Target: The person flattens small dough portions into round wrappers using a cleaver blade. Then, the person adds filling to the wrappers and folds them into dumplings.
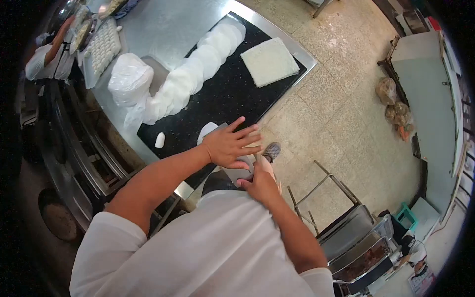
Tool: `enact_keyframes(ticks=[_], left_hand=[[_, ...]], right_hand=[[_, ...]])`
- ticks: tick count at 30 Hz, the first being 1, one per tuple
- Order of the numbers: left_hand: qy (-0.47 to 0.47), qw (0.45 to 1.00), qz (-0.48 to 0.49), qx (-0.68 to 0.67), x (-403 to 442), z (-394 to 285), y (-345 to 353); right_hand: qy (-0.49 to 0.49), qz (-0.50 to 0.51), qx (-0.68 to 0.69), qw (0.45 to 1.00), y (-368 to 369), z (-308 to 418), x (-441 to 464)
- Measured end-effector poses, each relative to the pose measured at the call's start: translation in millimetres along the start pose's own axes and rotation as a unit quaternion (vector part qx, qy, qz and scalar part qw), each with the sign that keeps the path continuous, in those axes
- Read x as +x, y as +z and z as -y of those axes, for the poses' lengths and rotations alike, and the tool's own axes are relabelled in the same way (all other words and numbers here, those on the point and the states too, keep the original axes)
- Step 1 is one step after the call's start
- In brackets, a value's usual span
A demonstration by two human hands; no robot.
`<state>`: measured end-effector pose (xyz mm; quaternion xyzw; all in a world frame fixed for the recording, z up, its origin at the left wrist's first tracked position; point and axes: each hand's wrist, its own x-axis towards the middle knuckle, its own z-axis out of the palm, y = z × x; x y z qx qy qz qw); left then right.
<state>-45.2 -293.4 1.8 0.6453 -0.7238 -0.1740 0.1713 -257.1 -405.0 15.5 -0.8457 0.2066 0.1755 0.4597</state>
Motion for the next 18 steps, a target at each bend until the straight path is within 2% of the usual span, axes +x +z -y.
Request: enact_keyframes(ticks=[1, 2, 4, 7, 10, 12, 14, 15, 17, 18], left_hand=[[0.018, 0.999, -0.013, 0.038, 10.9, 5.1, 1.6], [0.033, 0.997, -0.020, 0.072, 14.2, 1.8, 2.7], [0.024, 0.996, -0.027, 0.078, 31.8, 14.8, -14.9], [-0.012, 0.990, -0.072, 0.120, 44.2, 40.0, -29.9], [0.002, 0.990, -0.096, 0.099, 37.5, 43.2, -36.5], [-0.001, 0.994, -0.068, 0.083, 2.0, 14.8, -25.5], [0.029, 0.995, 0.085, 0.038, -28.5, -6.3, -18.3], [0.031, 0.995, 0.083, 0.036, -21.7, -0.3, -15.6], [0.090, 0.995, 0.012, 0.036, -1.7, 6.6, -1.7], [0.094, 0.995, 0.014, 0.023, 7.5, 10.2, 0.0]], right_hand=[[0.020, -0.055, -0.007, 0.998, -0.9, 6.9, -10.4], [0.034, -0.044, -0.004, 0.998, -6.2, 9.5, -15.2], [0.121, 0.027, -0.006, 0.992, -40.6, 20.8, 20.2], [0.079, 0.007, -0.060, 0.995, -70.0, 32.1, 51.5], [0.061, -0.032, -0.024, 0.997, -55.3, 42.9, 41.2], [0.083, -0.016, 0.017, 0.996, -18.8, 34.4, 9.1], [-0.024, -0.012, 0.016, 1.000, 31.3, -1.3, -3.2], [-0.022, -0.012, 0.014, 1.000, 28.1, 3.1, -0.1], [0.080, -0.059, 0.037, 0.994, 27.3, 9.9, -7.3], [0.111, -0.045, 0.035, 0.992, 14.0, 15.4, -2.7]])
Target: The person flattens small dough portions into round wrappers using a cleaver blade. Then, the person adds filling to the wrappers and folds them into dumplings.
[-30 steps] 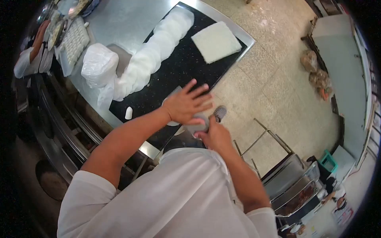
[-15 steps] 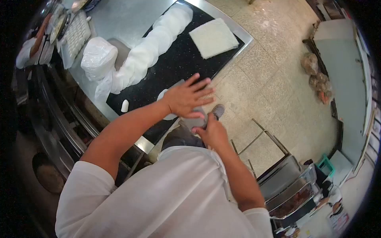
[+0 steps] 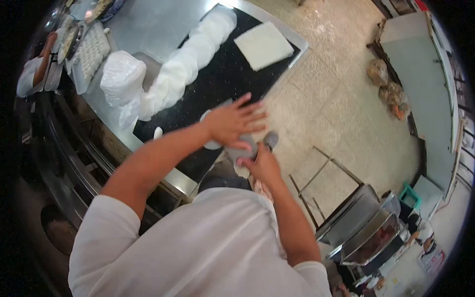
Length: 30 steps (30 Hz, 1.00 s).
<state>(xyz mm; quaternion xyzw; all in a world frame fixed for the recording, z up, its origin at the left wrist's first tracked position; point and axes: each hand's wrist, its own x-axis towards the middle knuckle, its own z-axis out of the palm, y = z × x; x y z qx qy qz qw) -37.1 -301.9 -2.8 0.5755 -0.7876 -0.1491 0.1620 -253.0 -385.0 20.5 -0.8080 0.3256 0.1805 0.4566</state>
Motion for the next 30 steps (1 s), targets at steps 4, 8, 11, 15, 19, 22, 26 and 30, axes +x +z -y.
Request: enact_keyframes(ticks=[4, 8, 11, 15, 19, 22, 26, 30], left_hand=[[0.002, 0.991, -0.082, 0.101, 35.2, 47.5, -26.3], [-0.160, 0.945, -0.244, 0.148, 36.4, 51.2, -43.3], [-0.346, 0.930, -0.109, -0.055, 7.7, 16.6, -77.4], [-0.423, 0.878, -0.026, -0.224, -48.0, -21.0, -53.9], [-0.475, 0.799, -0.268, -0.255, -77.6, -36.7, -27.5], [-0.495, 0.761, -0.313, -0.280, -79.8, -50.4, -32.2], [-0.496, 0.758, -0.356, -0.231, -81.8, -57.2, -19.8], [-0.510, 0.752, -0.300, -0.291, -86.4, -73.7, -44.6]], right_hand=[[0.020, -0.016, -0.018, 1.000, -52.9, 28.3, 41.0], [-0.009, -0.126, -0.080, 0.989, -43.5, 40.5, 28.7], [0.016, -0.060, -0.018, 0.998, 5.0, 18.6, -21.6], [0.039, -0.004, -0.096, 0.995, 33.8, -18.6, -99.3], [0.032, -0.042, -0.075, 0.996, -6.6, 1.2, -104.4], [-0.011, -0.106, -0.069, 0.992, -43.7, 16.7, -44.7], [-0.065, -0.114, -0.079, 0.988, -48.1, 53.6, 35.8], [-0.157, 0.104, -0.110, 0.976, 0.0, 54.3, 39.2]])
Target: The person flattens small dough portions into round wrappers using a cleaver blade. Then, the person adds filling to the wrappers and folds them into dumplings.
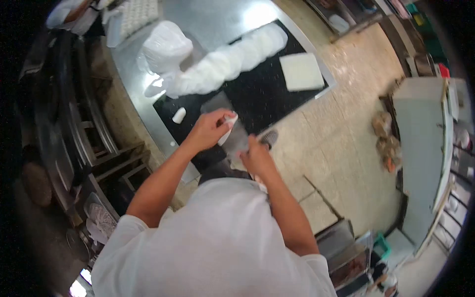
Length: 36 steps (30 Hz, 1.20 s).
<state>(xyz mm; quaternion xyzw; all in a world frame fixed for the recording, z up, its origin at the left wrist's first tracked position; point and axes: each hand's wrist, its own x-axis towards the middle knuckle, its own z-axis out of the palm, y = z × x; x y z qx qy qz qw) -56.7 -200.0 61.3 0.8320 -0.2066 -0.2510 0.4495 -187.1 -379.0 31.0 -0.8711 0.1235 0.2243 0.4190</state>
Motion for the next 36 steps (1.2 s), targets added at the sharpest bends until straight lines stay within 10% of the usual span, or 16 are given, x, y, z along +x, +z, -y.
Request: enact_keyframes(ticks=[4, 13, 16, 20, 26, 31, 33, 36], left_hand=[[-0.034, 0.949, -0.043, -0.309, -13.6, 8.5, -24.2], [-0.212, 0.855, -0.459, -0.112, -8.9, 118.9, -111.4], [-0.219, 0.865, -0.449, -0.037, -38.2, 106.2, -95.9], [-0.147, 0.904, -0.400, 0.030, -60.8, 88.6, -49.4], [0.031, 0.915, -0.369, 0.160, -54.2, 94.0, -54.7], [0.064, 0.921, -0.359, 0.137, -68.4, 104.0, -60.3], [0.079, 0.921, -0.355, 0.141, -76.4, 107.9, -63.2], [0.063, 0.937, -0.313, 0.141, -83.3, 111.0, -60.5]], right_hand=[[-0.028, 0.071, 0.007, 0.997, -22.9, -7.5, -17.0], [-0.075, -0.042, 0.073, 0.994, -131.5, -79.7, -23.9], [-0.091, -0.137, 0.196, 0.967, -161.5, -74.8, -29.5], [-0.137, -0.260, 0.526, 0.798, -142.0, -62.5, 18.6], [0.138, -0.203, 0.512, 0.824, -91.8, -49.1, 44.5], [0.081, -0.113, 0.110, 0.984, -42.8, 33.4, -12.4], [-0.052, -0.067, -0.196, 0.977, -20.1, 82.9, -24.4], [-0.129, -0.005, -0.271, 0.954, 10.9, 128.2, -24.6]])
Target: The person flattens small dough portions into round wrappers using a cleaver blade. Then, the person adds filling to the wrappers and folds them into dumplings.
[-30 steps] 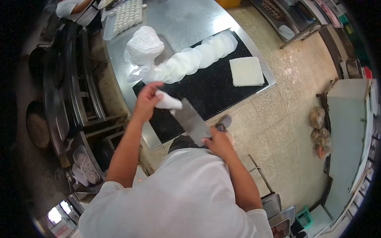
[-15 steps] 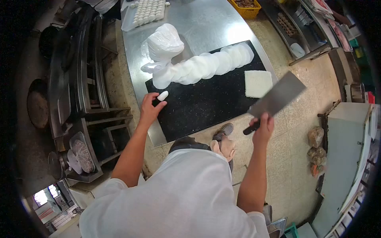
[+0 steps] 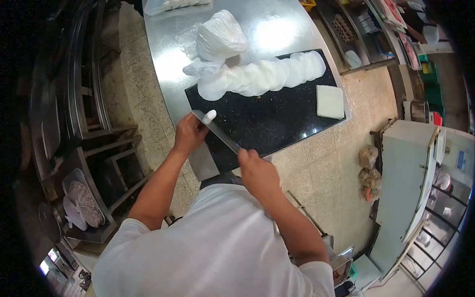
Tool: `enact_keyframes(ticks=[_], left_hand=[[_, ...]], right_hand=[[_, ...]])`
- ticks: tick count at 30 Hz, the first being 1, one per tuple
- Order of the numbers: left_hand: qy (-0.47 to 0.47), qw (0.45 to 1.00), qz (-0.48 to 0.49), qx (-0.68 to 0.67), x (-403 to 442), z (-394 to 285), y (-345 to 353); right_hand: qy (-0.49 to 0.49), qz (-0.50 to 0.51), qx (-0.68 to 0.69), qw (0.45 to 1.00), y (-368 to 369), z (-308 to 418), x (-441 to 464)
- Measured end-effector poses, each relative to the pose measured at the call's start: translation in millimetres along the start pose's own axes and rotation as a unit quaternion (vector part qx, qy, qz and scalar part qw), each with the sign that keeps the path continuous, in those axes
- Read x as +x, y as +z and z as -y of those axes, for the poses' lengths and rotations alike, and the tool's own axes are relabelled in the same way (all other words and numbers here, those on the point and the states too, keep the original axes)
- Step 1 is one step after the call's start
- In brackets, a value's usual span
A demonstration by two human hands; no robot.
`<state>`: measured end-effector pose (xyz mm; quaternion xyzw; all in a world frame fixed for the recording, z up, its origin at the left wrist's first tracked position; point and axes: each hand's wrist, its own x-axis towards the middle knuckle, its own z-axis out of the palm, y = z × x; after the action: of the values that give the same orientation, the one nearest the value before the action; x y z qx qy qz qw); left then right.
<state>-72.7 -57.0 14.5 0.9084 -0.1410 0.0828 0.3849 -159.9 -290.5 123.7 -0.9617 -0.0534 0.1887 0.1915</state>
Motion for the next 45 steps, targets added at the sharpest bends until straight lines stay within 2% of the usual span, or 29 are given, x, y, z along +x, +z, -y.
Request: enact_keyframes(ticks=[2, 6, 8, 9, 10, 11, 12, 13, 14, 15, 16, 17, 19, 21, 23, 25, 26, 28, 30, 31, 33, 34, 35, 36, 37, 38, 39, 43, 45], left_hand=[[-0.044, 0.999, 0.030, 0.007, -3.5, 1.9, 0.6], [-0.031, 0.999, 0.020, -0.006, -0.1, -0.7, -6.1], [-0.022, 0.996, -0.077, -0.031, -0.7, 6.0, -3.0], [-0.013, 0.997, -0.067, -0.035, -0.2, 2.2, -8.7], [-0.047, 0.998, 0.008, 0.039, -0.5, -5.3, -20.7], [-0.080, 0.987, 0.080, 0.116, -2.2, -14.0, -25.4], [-0.073, 0.987, 0.078, 0.116, -2.0, -23.2, -17.7], [0.041, 0.986, 0.099, 0.132, -3.0, -35.4, -7.0], [0.152, 0.970, 0.118, 0.148, -5.3, -49.9, 3.3], [0.131, 0.964, 0.192, 0.128, -8.6, -68.4, 13.5], [0.173, 0.944, 0.223, 0.173, -12.3, -83.4, 32.5], [0.214, 0.917, 0.256, 0.218, -15.3, -93.1, 54.1], [0.231, 0.915, 0.255, 0.212, -9.5, -103.9, 86.5], [0.250, 0.912, 0.257, 0.198, 4.5, -113.4, 112.5], [0.270, 0.887, 0.316, 0.200, 22.7, -121.4, 125.8], [0.284, 0.879, 0.327, 0.197, 32.9, -128.5, 133.2], [0.296, 0.875, 0.332, 0.192, 36.7, -132.1, 135.2], [0.310, 0.864, 0.331, 0.220, 37.5, -137.1, 137.4], [0.280, 0.875, 0.345, 0.193, 41.2, -134.2, 140.2], [0.273, 0.878, 0.347, 0.185, 43.5, -134.4, 138.7], [0.240, 0.899, 0.341, 0.133, 41.2, -136.3, 136.2], [0.213, 0.917, 0.327, 0.080, 44.8, -135.7, 132.9], [0.252, 0.907, 0.313, 0.124, 46.2, -141.8, 120.6], [0.249, 0.907, 0.315, 0.125, 41.9, -133.8, 117.3], [0.313, 0.872, 0.357, 0.117, 34.6, -120.7, 115.8], [0.377, 0.831, 0.396, 0.105, 30.8, -110.7, 115.3], [0.384, 0.828, 0.402, 0.077, 33.2, -109.8, 112.8], [0.420, 0.810, 0.397, 0.097, 77.0, -111.9, 137.7], [0.427, 0.820, 0.369, 0.093, 102.7, -117.1, 152.4]], right_hand=[[-0.010, 0.049, -0.051, 0.997, 15.4, 6.7, 12.8], [-0.015, 0.067, -0.007, 0.998, 12.1, -6.2, 16.2], [-0.005, 0.058, 0.019, 0.998, 12.4, -26.6, 7.3], [-0.004, 0.062, 0.043, 0.997, 14.8, -38.0, -2.8], [0.005, 0.061, 0.049, 0.997, 16.7, -49.1, -15.8], [0.023, 0.048, 0.111, 0.992, 17.6, -60.9, -29.6], [0.035, 0.030, 0.168, 0.985, 17.4, -76.0, -39.9], [0.048, -0.013, 0.223, 0.973, 23.6, -90.7, -54.5], [0.044, -0.016, 0.223, 0.974, 25.7, -107.2, -74.5], [0.091, -0.037, 0.277, 0.956, 23.2, -118.1, -91.3], [0.140, -0.058, 0.335, 0.930, 21.4, -128.2, -107.0], [0.141, -0.097, 0.354, 0.919, 18.1, -139.4, -124.8], [0.147, -0.137, 0.382, 0.902, 0.0, -165.5, -145.6], [0.105, -0.215, 0.442, 0.865, -20.6, -187.0, -156.8], [0.096, -0.340, 0.532, 0.770, -32.2, -191.2, -116.8], [0.109, -0.382, 0.547, 0.737, -15.2, -223.6, -52.4], [0.127, -0.372, 0.573, 0.719, -2.6, -239.6, -19.3], [0.330, -0.209, 0.657, 0.645, -0.5, -250.3, 14.9], [0.310, -0.221, 0.670, 0.637, 6.8, -249.7, 12.5], [0.310, -0.217, 0.672, 0.637, 9.8, -243.9, 3.2], [0.291, -0.143, 0.560, 0.763, 15.7, -225.3, -25.5], [0.268, -0.093, 0.518, 0.807, 19.9, -209.6, -39.0], [0.243, -0.044, 0.473, 0.846, 26.1, -193.2, -52.3], [0.228, 0.048, 0.428, 0.873, 41.8, -182.6, -59.3], [0.062, 0.000, 0.371, 0.927, 73.2, -173.7, -66.0], [0.095, 0.079, 0.351, 0.928, 77.0, -152.2, -64.5], [0.146, 0.088, 0.403, 0.899, 78.2, -136.4, -55.2], [0.159, 0.085, 0.418, 0.891, 72.3, -156.3, -28.7], [0.135, 0.087, 0.379, 0.911, 55.7, -176.9, -1.0]])
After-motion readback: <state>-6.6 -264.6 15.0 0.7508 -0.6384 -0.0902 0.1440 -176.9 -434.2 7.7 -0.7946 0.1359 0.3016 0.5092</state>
